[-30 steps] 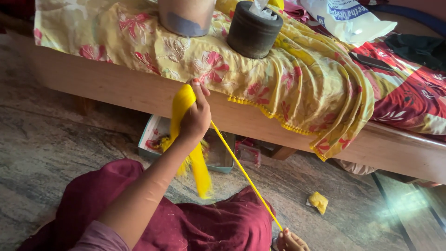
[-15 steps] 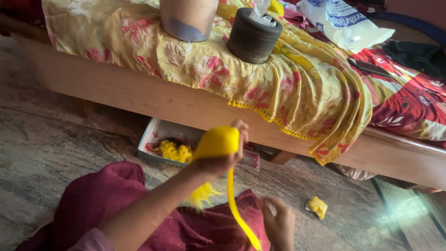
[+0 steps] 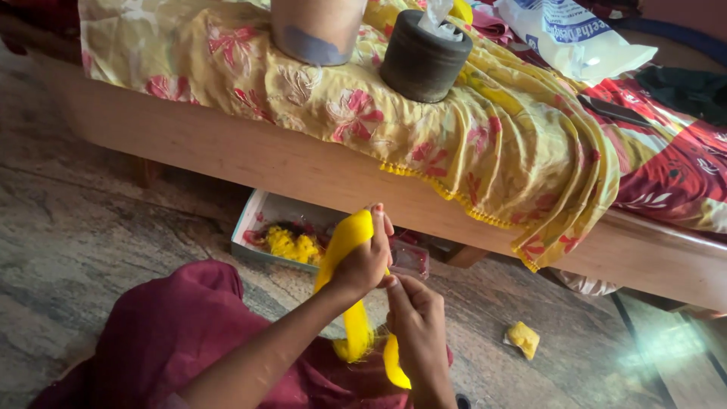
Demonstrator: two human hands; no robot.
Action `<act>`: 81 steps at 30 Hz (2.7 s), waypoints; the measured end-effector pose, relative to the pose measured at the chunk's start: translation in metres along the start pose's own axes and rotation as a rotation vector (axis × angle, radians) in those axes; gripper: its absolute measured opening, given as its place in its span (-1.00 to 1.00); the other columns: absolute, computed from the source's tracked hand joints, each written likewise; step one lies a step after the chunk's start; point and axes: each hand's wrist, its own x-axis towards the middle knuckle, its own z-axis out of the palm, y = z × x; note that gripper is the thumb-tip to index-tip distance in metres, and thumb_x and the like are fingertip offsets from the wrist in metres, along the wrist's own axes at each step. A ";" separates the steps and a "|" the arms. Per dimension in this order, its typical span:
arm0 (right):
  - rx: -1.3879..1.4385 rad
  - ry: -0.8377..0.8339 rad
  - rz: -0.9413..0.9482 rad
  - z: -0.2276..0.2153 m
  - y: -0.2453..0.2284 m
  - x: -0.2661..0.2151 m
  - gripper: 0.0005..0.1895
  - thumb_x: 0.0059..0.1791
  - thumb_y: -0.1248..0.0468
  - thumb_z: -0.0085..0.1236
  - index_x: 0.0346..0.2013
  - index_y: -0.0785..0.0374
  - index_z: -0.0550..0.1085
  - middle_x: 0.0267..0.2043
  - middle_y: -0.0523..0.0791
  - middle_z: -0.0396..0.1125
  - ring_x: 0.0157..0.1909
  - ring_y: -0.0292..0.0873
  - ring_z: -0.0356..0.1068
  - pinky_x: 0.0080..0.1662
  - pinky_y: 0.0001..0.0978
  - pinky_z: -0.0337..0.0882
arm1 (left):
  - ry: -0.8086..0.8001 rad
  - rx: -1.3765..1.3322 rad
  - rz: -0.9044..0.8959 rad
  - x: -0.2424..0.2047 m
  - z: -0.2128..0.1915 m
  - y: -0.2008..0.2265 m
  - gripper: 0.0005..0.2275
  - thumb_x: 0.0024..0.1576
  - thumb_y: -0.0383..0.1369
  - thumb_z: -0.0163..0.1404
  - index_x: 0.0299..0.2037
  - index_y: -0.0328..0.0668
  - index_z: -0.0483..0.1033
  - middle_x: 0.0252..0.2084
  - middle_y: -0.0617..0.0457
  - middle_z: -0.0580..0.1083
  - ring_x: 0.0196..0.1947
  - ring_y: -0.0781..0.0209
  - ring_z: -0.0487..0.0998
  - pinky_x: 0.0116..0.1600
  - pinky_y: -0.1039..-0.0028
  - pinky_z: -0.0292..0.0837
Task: The recorder uses a comb to brush and align strands of yellow synthetic yarn or fiber.
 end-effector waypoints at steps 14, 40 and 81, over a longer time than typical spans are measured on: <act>0.037 -0.037 0.059 -0.023 -0.015 0.009 -0.71 0.05 0.18 0.06 -0.28 0.34 0.62 -0.60 -0.26 0.25 -0.67 -0.35 0.22 -0.56 -0.51 0.24 | -0.126 -0.333 0.052 0.021 0.013 -0.034 -0.55 0.40 -0.03 -0.41 -0.31 -0.22 0.34 -0.56 -0.01 0.36 -0.62 0.21 0.46 -0.43 0.46 0.40; 0.064 -0.079 -0.070 -0.017 -0.068 0.038 -0.81 -0.06 0.27 0.28 -0.24 0.35 0.63 -0.60 -0.31 0.24 -0.60 -0.45 -0.03 -0.51 -0.52 -0.06 | -0.465 -0.162 0.226 0.053 -0.013 0.052 -0.45 0.39 -0.06 -0.42 -0.32 -0.28 0.60 0.14 -0.16 0.59 0.19 0.10 0.53 0.37 0.35 0.24; 0.018 -0.175 -0.173 -0.036 -0.069 0.045 -0.77 0.00 0.31 0.21 -0.15 0.42 0.63 -0.33 -0.14 0.51 -0.31 -0.34 0.39 -0.30 -0.47 0.34 | -0.421 -0.401 0.128 0.066 -0.012 0.033 -0.48 0.37 -0.07 -0.38 -0.33 -0.31 0.54 0.00 -0.11 0.59 0.00 0.06 0.63 0.00 0.30 0.60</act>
